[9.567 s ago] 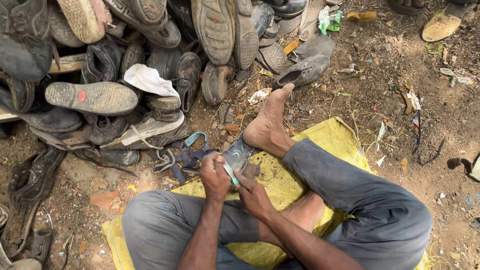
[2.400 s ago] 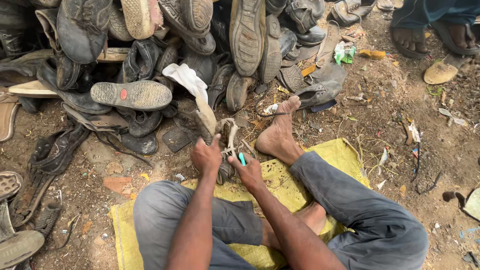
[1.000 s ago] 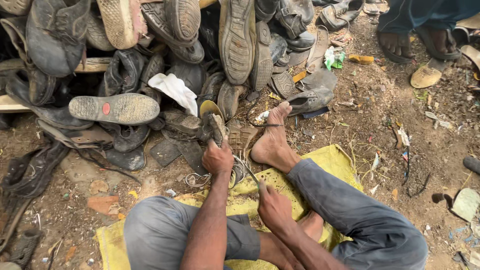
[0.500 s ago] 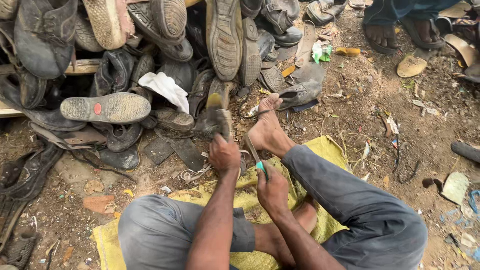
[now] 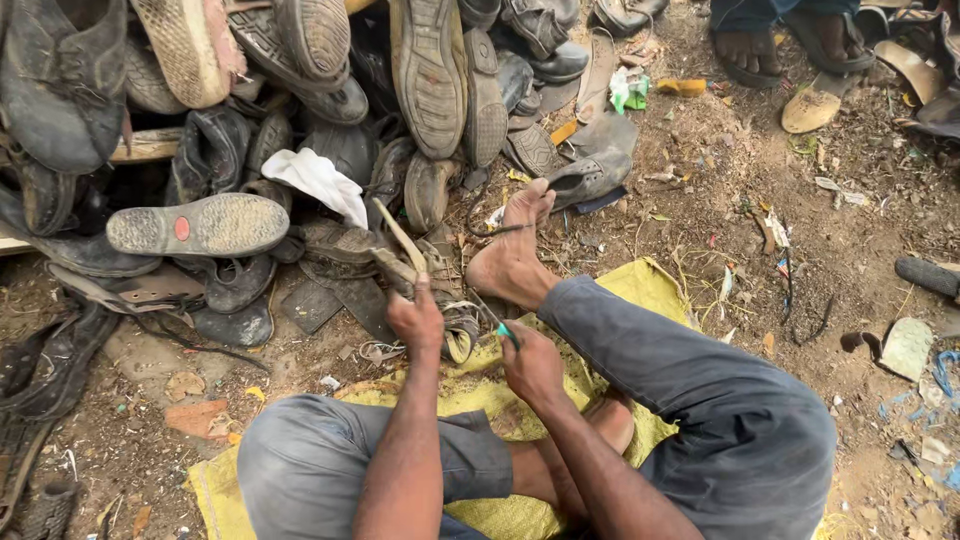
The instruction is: The person uses a small tool to scrape and clean the interior and exterior of various shoes, handling them one at a time from a large pile.
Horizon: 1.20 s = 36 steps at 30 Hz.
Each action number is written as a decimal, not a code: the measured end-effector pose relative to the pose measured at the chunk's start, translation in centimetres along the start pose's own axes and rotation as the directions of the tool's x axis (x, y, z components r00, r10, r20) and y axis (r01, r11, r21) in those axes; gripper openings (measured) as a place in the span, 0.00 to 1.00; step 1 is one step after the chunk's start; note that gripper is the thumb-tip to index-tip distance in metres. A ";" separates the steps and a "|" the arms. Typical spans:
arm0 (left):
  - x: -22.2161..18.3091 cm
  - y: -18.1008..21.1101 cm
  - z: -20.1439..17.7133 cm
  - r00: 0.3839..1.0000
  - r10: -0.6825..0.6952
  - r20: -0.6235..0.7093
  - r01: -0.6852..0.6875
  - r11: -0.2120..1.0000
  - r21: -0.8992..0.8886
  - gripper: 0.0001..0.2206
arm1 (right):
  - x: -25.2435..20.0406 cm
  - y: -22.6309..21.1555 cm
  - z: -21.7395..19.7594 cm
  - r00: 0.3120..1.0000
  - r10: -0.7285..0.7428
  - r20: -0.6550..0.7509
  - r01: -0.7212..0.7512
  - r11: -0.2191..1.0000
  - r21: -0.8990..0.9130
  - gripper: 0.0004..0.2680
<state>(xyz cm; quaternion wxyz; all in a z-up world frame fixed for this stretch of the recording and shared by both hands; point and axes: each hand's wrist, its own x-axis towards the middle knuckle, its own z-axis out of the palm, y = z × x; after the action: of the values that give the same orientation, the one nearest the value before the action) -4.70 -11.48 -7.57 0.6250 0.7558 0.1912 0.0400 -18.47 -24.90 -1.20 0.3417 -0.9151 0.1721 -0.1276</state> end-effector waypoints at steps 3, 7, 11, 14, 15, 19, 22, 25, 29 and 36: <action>1.2 -1.6 0.1 0.999 0.037 -0.016 -0.036 0.999 0.032 0.19 | 1.0 -0.3 1.2 0.947 0.210 0.245 -0.197 0.977 -0.078 0.11; 2.9 -4.1 0.4 0.999 -0.052 0.010 0.052 0.999 0.012 0.22 | 1.1 -0.6 2.9 0.942 0.167 0.290 -0.145 0.985 -0.096 0.08; 3.9 -6.5 -0.7 0.997 0.055 -0.046 -0.054 0.999 0.007 0.26 | -3.9 -0.9 1.2 0.922 0.148 0.359 -0.120 0.988 -0.100 0.11; 5.4 -9.1 -0.3 0.998 -0.012 -0.059 -0.002 0.973 -0.232 0.27 | -5.6 -0.7 1.3 0.973 0.022 0.228 -0.020 1.000 -0.010 0.11; 5.5 -10.2 -0.2 0.998 -0.034 -0.054 0.013 0.936 -0.351 0.28 | -6.1 -0.2 1.4 0.980 -0.189 0.059 0.184 0.979 0.087 0.10; 6.2 -8.9 -0.6 0.972 -0.230 -0.034 0.196 0.889 -0.414 0.28 | -2.8 -1.4 3.5 0.982 0.108 0.156 -0.143 0.962 0.231 0.12; 4.3 -5.5 -2.0 0.942 -0.334 0.030 0.304 0.814 -0.494 0.27 | -4.5 -3.0 3.9 0.822 0.369 0.433 -0.409 0.913 -0.002 0.13; 4.0 -2.9 -2.1 0.911 -0.347 0.224 0.410 0.687 -0.601 0.20 | -8.7 -2.4 2.8 0.858 0.316 0.406 -0.336 0.941 -0.023 0.18; 4.3 -2.7 -3.2 0.872 -0.481 0.095 0.485 0.819 -0.308 0.29 | -12.0 -1.2 3.1 0.947 0.154 0.281 -0.196 0.973 0.126 0.13; 2.7 8.1 -6.8 0.837 0.535 0.117 -0.477 0.607 0.635 0.34 | -6.7 -1.2 -0.5 0.842 0.373 0.389 -0.475 0.856 0.205 0.16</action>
<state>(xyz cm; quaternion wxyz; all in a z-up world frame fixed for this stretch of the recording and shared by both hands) -2.33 -5.40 1.22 0.2822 0.9425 -0.0022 0.1793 -24.41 -21.64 -0.83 0.5177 -0.8001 0.2906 0.0856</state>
